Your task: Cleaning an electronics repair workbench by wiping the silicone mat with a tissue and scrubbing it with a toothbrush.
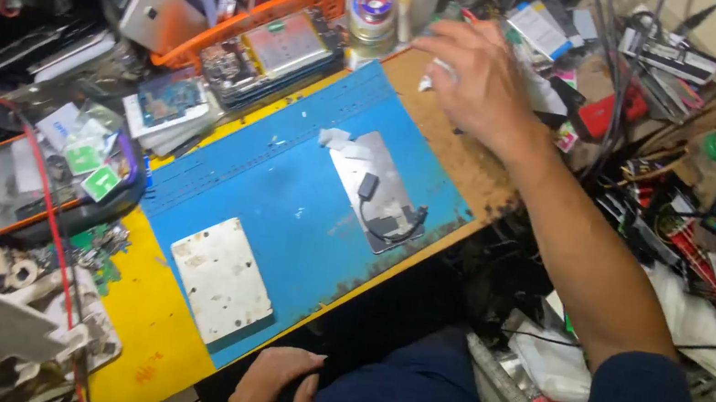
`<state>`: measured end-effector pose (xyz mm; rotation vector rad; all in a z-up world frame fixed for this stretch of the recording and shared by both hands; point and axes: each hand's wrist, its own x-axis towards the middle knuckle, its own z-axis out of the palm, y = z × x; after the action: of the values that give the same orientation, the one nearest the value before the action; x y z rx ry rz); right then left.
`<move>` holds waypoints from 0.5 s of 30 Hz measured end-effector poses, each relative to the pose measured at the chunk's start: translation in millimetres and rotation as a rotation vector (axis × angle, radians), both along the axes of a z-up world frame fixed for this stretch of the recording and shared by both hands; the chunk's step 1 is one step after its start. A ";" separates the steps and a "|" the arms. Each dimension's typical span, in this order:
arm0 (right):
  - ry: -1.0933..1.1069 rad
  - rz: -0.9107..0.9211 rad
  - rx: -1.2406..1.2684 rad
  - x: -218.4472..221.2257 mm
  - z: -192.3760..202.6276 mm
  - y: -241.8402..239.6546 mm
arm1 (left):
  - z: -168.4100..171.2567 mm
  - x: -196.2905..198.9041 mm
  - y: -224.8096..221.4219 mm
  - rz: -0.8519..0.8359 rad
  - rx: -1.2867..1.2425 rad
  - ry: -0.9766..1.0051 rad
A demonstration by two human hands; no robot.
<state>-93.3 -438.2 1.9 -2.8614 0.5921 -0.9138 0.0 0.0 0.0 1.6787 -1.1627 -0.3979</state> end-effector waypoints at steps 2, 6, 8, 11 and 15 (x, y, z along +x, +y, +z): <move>0.060 -0.054 0.044 -36.1 -23.8 -18.9 | -9.0 -10.9 -26.6 -0.142 -0.031 0.048; 0.015 0.007 0.098 -72.5 -67.6 -22.7 | -14.9 -43.2 -81.9 -0.386 -0.110 0.108; 0.096 -0.050 0.199 -77.6 -50.8 6.7 | -28.4 -59.3 -97.2 -0.434 -0.065 0.127; -0.094 -0.061 0.178 -84.0 -61.6 35.2 | -51.4 -80.9 -114.4 -0.485 0.061 0.175; -0.477 -0.185 0.191 -126.3 -20.4 126.9 | -82.1 -92.1 -123.5 -0.510 0.325 0.234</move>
<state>-219.6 -311.3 -18.5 -2.3270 0.8355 -1.4193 -92.1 -123.5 -82.1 1.5320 -1.3949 -1.1228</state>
